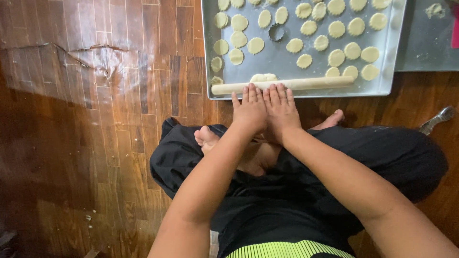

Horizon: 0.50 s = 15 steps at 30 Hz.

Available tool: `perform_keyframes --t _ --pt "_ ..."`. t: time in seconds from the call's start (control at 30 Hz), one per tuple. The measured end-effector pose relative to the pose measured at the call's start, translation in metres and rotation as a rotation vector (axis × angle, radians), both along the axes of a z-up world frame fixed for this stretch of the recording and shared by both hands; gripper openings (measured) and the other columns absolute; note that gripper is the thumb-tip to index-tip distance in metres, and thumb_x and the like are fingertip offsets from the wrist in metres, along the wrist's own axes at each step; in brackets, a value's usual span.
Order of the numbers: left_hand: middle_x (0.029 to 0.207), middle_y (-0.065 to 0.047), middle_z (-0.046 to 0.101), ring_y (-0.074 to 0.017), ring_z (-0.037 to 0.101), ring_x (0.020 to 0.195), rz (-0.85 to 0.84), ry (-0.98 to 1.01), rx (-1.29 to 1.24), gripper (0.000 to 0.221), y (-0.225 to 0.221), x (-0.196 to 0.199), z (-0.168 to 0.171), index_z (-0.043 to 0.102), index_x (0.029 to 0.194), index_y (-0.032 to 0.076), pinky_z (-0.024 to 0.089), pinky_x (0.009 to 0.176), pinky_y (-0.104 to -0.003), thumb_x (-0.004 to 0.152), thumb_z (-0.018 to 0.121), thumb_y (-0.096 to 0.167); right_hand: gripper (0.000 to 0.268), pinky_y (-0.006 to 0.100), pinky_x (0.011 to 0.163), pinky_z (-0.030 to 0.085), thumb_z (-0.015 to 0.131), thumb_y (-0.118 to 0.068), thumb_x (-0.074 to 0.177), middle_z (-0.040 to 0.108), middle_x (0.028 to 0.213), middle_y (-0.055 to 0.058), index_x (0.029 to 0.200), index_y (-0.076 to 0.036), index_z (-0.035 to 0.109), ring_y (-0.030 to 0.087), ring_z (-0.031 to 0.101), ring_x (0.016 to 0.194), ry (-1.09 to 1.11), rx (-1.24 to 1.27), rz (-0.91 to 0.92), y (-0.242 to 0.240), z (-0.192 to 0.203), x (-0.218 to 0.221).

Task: Cutting small circles of dough using a mold, arranging them on a tray, and rolling out dough with a rolling pin.

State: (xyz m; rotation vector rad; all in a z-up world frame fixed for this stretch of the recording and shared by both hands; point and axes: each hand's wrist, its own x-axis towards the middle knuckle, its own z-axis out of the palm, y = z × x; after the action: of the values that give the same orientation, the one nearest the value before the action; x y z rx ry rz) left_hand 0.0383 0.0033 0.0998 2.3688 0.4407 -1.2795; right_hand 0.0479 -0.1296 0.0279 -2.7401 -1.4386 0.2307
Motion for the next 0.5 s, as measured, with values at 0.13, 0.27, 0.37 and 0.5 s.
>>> perform_keyframes --t 0.13,0.27,0.37,0.5 --pt "0.172 -0.023 -0.004 -0.0386 -0.007 0.159 -0.012 0.043 -0.037 0.079 0.009 0.005 0.010 0.003 0.163 -0.004 -0.014 0.119 -0.071 0.095 0.042 0.009 0.113 0.058 0.127 0.018 0.077 -0.053 0.065 0.032 0.165 0.025 0.158 -0.002 0.036 0.046 0.029 0.152 0.090 0.005 -0.024 -0.002 -0.034 0.001" --pt "0.171 -0.023 -0.006 -0.0381 -0.009 0.159 -0.016 0.030 -0.038 0.082 0.011 0.006 -0.006 0.003 0.163 -0.004 -0.013 0.121 -0.069 0.092 0.044 0.006 0.148 0.061 0.129 0.009 0.087 -0.057 0.040 0.020 0.170 0.026 0.162 -0.002 0.026 0.048 0.019 0.155 0.199 -0.027 -0.040 -0.003 -0.046 0.005" --pt "0.172 -0.022 -0.008 -0.0375 -0.012 0.159 -0.005 0.031 -0.038 0.081 0.014 0.011 -0.005 0.001 0.163 -0.003 -0.012 0.122 -0.068 0.093 0.042 0.007 0.157 0.061 0.129 0.000 0.086 -0.065 0.038 0.007 0.173 0.018 0.165 -0.008 0.013 0.040 0.006 0.159 0.278 -0.234 -0.054 0.004 -0.033 0.014" --pt "0.172 -0.021 -0.010 -0.0364 -0.013 0.158 -0.004 0.030 -0.046 0.082 0.021 0.017 -0.001 0.000 0.163 -0.003 -0.013 0.123 -0.067 0.093 0.040 0.011 0.156 0.063 0.127 -0.005 0.087 -0.066 0.045 0.001 0.173 0.019 0.165 -0.007 0.008 0.040 -0.001 0.159 0.330 -0.285 -0.045 0.009 -0.034 0.025"
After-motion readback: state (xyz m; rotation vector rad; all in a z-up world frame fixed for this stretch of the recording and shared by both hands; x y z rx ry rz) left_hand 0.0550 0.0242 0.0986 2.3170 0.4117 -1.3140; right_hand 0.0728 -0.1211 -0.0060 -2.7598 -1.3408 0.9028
